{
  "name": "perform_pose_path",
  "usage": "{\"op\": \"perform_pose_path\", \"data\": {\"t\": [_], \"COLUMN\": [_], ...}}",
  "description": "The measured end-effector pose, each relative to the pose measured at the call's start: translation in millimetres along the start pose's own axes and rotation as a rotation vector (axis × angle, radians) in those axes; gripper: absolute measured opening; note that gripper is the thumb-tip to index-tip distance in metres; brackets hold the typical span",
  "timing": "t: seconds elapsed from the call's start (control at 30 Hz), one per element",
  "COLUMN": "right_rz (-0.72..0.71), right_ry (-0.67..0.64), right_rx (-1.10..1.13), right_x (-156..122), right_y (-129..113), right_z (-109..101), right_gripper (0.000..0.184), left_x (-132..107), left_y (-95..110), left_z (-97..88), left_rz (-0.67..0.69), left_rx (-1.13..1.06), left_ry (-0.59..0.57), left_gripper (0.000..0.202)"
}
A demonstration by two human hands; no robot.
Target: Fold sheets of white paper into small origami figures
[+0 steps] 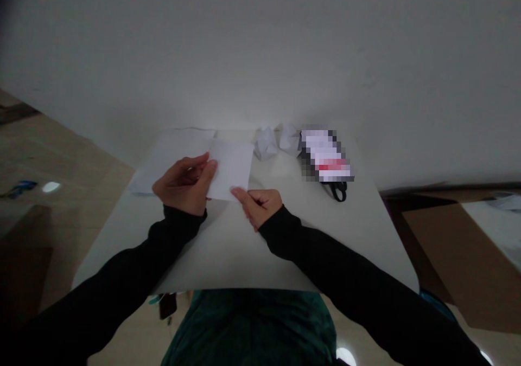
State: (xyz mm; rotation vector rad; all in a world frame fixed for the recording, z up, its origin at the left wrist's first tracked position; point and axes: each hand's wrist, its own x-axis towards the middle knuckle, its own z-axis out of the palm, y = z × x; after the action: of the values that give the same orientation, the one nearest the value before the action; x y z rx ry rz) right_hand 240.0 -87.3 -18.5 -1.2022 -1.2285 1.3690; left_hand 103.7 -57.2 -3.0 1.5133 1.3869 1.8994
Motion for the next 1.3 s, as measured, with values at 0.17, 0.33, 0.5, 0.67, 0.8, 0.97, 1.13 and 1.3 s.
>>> {"op": "perform_pose_path", "data": {"t": [0.17,0.33,0.5,0.67,0.8,0.97,1.13,1.3], "right_rz": [-0.062,-0.111,-0.143,-0.541,-1.007,-1.253,-1.248,-1.221], "right_ry": [0.067,0.128,0.033,0.3,0.412,0.406,0.282,0.08], "right_rx": [-0.13,-0.176,-0.138,-0.282,-0.726,-0.954,-0.99,-0.93], "right_x": [-6,-9,5,24,16,-2,-2,5], "right_y": [-3,-7,4,11,1,1,7,6], "right_z": [1,-3,-10,-21,-24,-18,-21,-23], "right_gripper": [0.048,0.046,0.044,0.06,0.074,0.04,0.028,0.032], "left_x": [1,-6,-12,4,-4,-29,-43,-58], "left_y": [-4,-11,-10,4,21,33,32,25], "left_z": [-0.9,1.3,4.7,-18.3,-43.4,-54.5,-53.6,-54.3], "left_rz": [-0.128,-0.254,-0.234,0.173,0.64,0.763,0.687,0.622], "left_rx": [-0.026,-0.178,-0.174,0.321,0.595,0.635,0.68,0.7], "left_ry": [-0.035,-0.288,-0.378,-0.529,-0.507,-0.541,-0.522,-0.503], "left_gripper": [0.022,0.036,0.048,0.034,0.041,0.035,0.018,0.032]}}
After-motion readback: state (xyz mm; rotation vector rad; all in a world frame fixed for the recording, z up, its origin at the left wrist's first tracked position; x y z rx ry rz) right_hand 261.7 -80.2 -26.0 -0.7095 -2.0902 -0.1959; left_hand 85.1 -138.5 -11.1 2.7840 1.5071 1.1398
